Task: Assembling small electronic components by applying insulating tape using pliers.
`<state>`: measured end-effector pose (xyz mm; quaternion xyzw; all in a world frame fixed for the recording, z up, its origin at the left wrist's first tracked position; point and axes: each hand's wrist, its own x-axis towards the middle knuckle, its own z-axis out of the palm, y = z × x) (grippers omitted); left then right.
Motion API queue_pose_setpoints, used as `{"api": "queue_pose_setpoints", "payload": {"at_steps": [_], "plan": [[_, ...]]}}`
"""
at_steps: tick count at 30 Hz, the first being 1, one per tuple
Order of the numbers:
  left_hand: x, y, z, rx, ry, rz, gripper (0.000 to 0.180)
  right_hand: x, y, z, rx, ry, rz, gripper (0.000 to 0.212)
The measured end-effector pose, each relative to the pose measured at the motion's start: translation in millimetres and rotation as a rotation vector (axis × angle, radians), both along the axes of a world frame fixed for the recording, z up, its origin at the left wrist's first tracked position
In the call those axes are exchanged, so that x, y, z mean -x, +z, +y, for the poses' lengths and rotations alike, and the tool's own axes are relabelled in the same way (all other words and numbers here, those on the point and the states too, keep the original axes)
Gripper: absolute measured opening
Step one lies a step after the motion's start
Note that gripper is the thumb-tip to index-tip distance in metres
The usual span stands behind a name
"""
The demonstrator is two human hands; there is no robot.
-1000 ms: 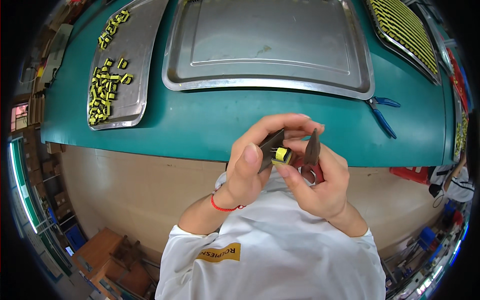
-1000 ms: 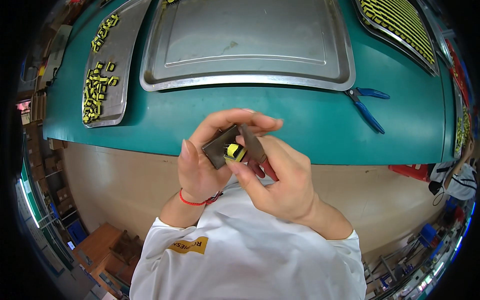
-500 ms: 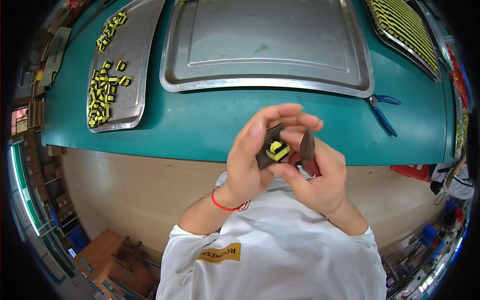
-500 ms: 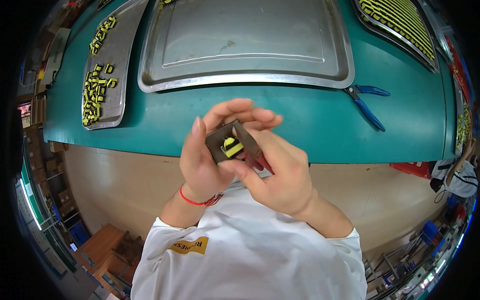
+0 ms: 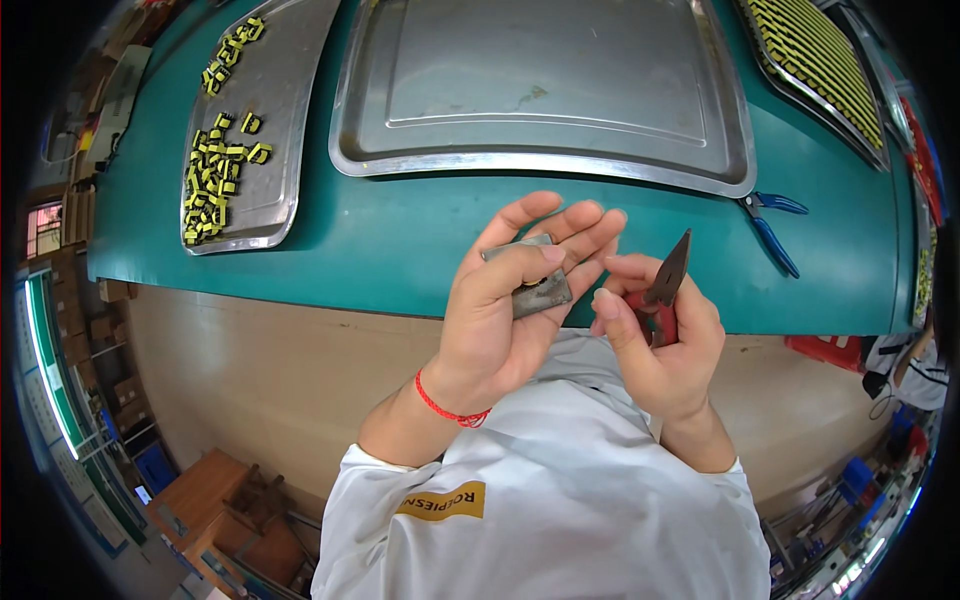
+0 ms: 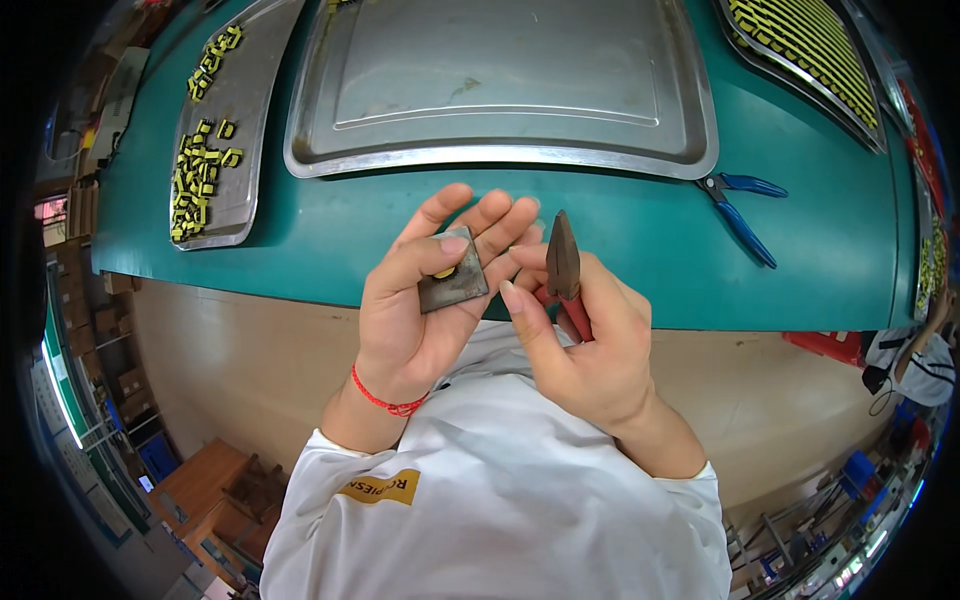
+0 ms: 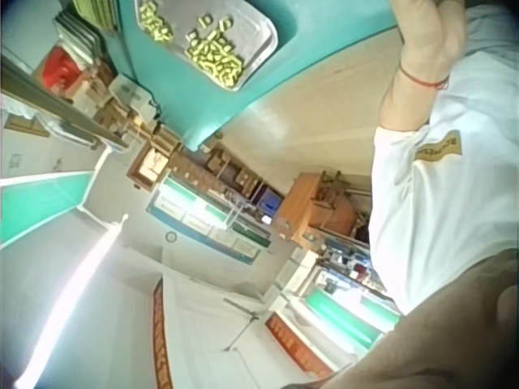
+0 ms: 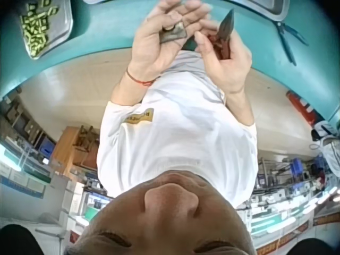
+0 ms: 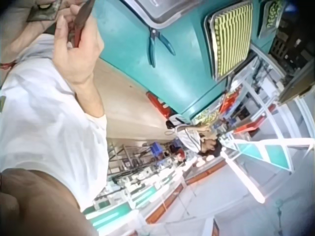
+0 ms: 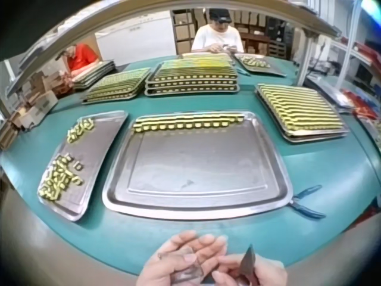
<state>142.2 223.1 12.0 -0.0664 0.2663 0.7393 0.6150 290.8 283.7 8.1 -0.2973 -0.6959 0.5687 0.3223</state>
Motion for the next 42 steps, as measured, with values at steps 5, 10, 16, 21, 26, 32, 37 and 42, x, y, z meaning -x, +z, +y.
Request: {"api": "queue_pose_setpoints", "payload": {"at_steps": [5, 10, 16, 21, 26, 32, 37, 42], "plan": [[-1, 0, -1, 0.005, -0.007, 0.042, 0.034, 2, -1, -1, 0.011, -0.004, 0.018, 0.026], [-2, -1, -2, -0.007, -0.011, 0.052, 0.037, 1, -1, -1, -0.002, -0.002, 0.008, 0.026], [-12, -18, -4, -0.235, 0.120, 0.760, 0.051, -1, 4, -1, 0.157, 0.159, 0.019, 0.032], [-5, -28, 1, -0.446, 0.176, 1.317, 0.048, -1, 1, 1, 0.223, 0.134, 0.136, 0.036], [4, -13, -2, -0.454, 0.050, 1.692, 0.050, -3, -10, 3, 0.046, 0.152, 0.110, 0.038], [5, 3, -4, -0.335, -0.221, 1.648, 0.063, -2, -12, 5, 0.247, 0.128, 0.092, 0.032], [7, 7, -5, -0.319, -0.183, 1.532, 0.061, 3, -11, 7, 0.342, 0.145, 0.149, 0.029], [3, -13, 2, -0.388, -0.093, 1.456, 0.049, 6, -8, 5, 0.336, 0.163, 0.135, 0.026]]}}
